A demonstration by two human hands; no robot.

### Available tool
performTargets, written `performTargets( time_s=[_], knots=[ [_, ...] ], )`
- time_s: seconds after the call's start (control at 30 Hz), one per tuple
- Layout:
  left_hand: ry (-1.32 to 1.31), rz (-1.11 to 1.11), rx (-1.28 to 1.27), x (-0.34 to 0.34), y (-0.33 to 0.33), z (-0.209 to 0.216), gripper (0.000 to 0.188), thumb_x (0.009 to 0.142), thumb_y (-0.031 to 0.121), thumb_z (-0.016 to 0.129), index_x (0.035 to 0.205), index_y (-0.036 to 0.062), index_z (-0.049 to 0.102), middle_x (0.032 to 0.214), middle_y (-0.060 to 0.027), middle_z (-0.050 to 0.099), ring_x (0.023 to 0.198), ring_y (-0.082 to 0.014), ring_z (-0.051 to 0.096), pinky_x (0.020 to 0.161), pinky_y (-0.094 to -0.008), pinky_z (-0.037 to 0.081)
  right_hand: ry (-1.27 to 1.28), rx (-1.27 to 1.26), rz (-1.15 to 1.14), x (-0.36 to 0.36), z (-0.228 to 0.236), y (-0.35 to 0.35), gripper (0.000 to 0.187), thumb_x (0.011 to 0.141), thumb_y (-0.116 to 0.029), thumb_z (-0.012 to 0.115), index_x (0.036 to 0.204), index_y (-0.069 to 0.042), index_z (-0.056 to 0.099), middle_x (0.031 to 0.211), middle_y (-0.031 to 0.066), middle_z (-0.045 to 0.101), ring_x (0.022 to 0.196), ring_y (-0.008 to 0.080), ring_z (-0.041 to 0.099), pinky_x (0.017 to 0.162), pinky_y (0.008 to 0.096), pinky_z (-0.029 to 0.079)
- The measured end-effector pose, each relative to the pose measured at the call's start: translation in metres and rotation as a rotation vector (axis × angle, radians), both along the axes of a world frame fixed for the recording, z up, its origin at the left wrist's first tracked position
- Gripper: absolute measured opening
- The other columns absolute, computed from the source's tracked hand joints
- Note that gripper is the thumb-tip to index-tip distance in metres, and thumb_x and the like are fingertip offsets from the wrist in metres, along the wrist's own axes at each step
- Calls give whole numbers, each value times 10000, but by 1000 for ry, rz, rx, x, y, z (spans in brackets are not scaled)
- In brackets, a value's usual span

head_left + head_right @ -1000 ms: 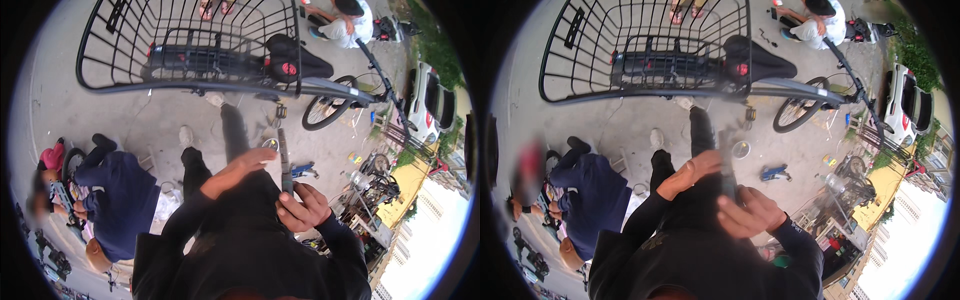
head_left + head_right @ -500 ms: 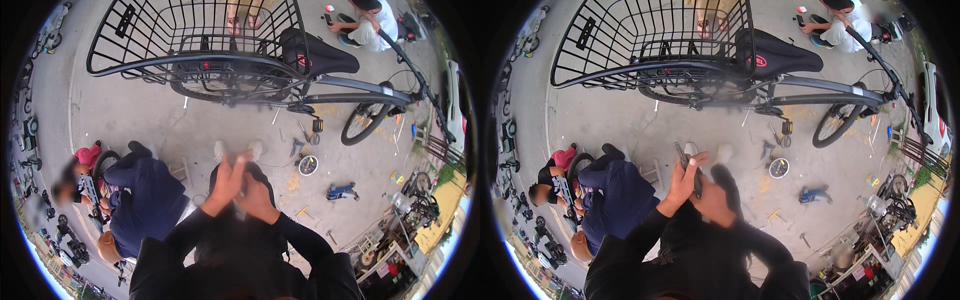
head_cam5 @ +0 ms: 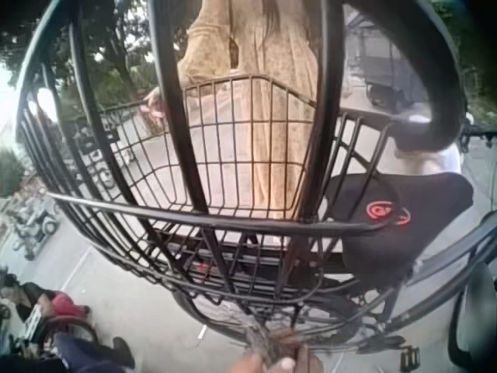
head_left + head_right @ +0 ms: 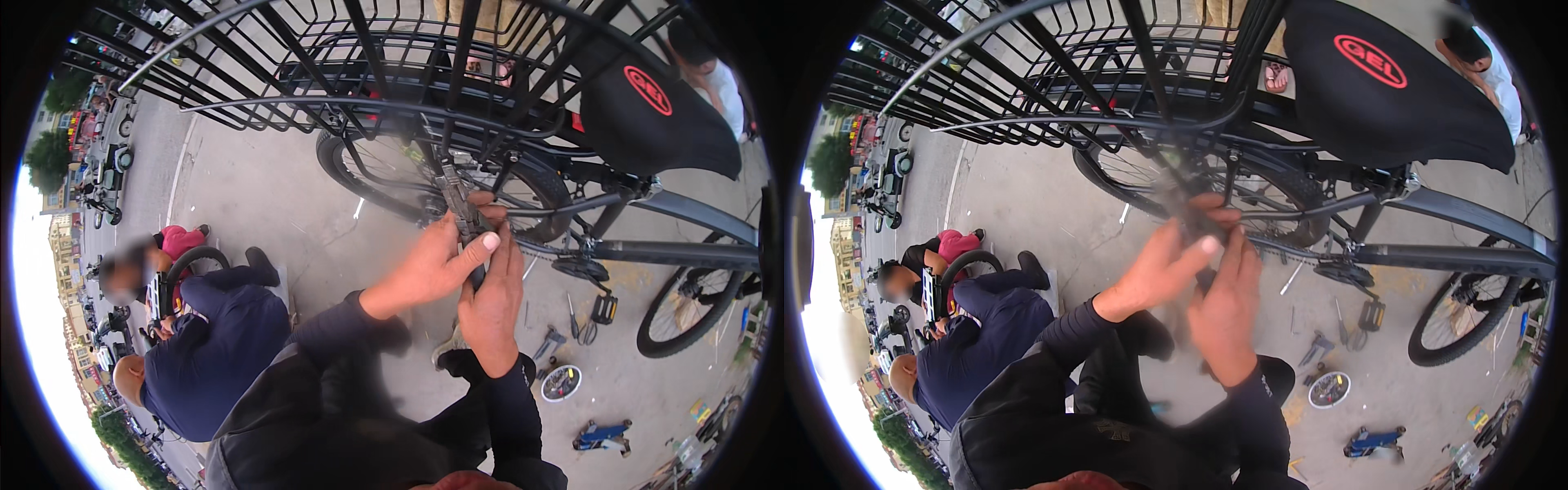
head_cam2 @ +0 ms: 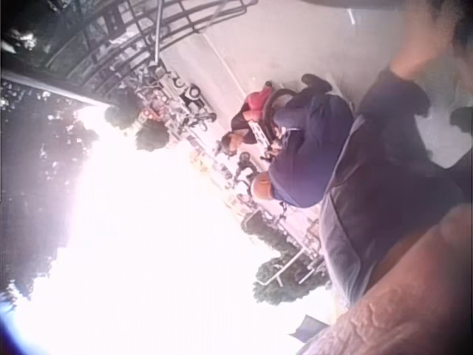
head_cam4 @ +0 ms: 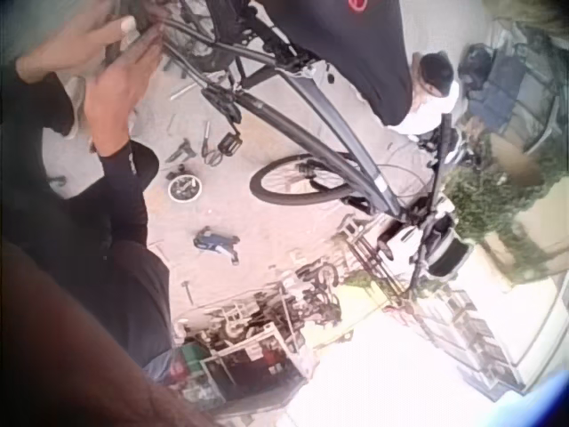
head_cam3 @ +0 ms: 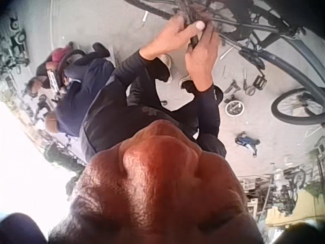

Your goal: The person assembles a bicycle by attaching a rear cargo rack and securing it with zip ties. They use pliers to cut and tighten the ties, then use a screwdriver to fasten bolts. The work is performed outdoors on a paved area with other bicycles and tools nearby.

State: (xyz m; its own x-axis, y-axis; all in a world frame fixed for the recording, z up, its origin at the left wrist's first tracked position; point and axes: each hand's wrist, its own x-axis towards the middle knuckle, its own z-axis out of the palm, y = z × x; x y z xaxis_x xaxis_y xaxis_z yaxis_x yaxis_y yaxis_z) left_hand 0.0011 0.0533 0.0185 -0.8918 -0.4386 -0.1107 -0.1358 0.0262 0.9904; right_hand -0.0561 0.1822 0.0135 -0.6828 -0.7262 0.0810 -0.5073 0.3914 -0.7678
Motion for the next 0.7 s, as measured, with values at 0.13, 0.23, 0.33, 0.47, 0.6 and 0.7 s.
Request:
performTargets(
  time_s=[0.13,0.23,0.33,0.47,0.6,0.7],
  knots=[
    [228,-10,230,-14,-9,-27,493,1061,277,513,1440,-9,381,1387,-155,584,1296,-248,538,1098,-408,437,230,49,-18,-12,-12,-13,742,768,51,633,1443,147,340,1328,314,469,1249,502,470,1018,533,441],
    [324,-23,143,-23,-17,-31,404,1053,333,533,1275,-5,510,1273,-147,614,1198,-214,565,1015,-386,474,312,49,-54,-11,-13,-16,711,768,54,638,1416,157,362,1321,306,477,1226,500,491,984,518,472],
    [241,26,-173,-26,-24,-21,422,1029,383,579,1105,-30,622,868,-132,681,827,-182,640,763,-355,515,352,19,-144,-8,-12,-21,733,764,66,674,1435,118,383,1336,283,496,1239,462,513,987,495,468],
    [291,124,-373,-23,-32,-21,462,1020,431,570,1025,-27,634,731,-136,639,673,-234,603,656,-379,490,443,-10,-184,1,-11,-31,691,761,70,631,1409,145,406,1303,275,517,1216,434,531,974,462,485],
    [359,136,-320,-25,-34,-31,479,1019,447,567,1001,-28,630,753,-156,639,699,-261,614,683,-384,494,507,-17,-203,10,-16,-32,668,764,68,581,1398,172,401,1271,282,531,1190,432,541,957,464,499],
    [351,109,-406,-27,-34,-36,482,1026,447,554,999,-30,625,820,-166,651,772,-263,626,736,-385,496,452,10,-270,17,-17,-30,657,778,62,590,1397,173,400,1287,293,533,1204,440,534,966,472,493]
  ],
)
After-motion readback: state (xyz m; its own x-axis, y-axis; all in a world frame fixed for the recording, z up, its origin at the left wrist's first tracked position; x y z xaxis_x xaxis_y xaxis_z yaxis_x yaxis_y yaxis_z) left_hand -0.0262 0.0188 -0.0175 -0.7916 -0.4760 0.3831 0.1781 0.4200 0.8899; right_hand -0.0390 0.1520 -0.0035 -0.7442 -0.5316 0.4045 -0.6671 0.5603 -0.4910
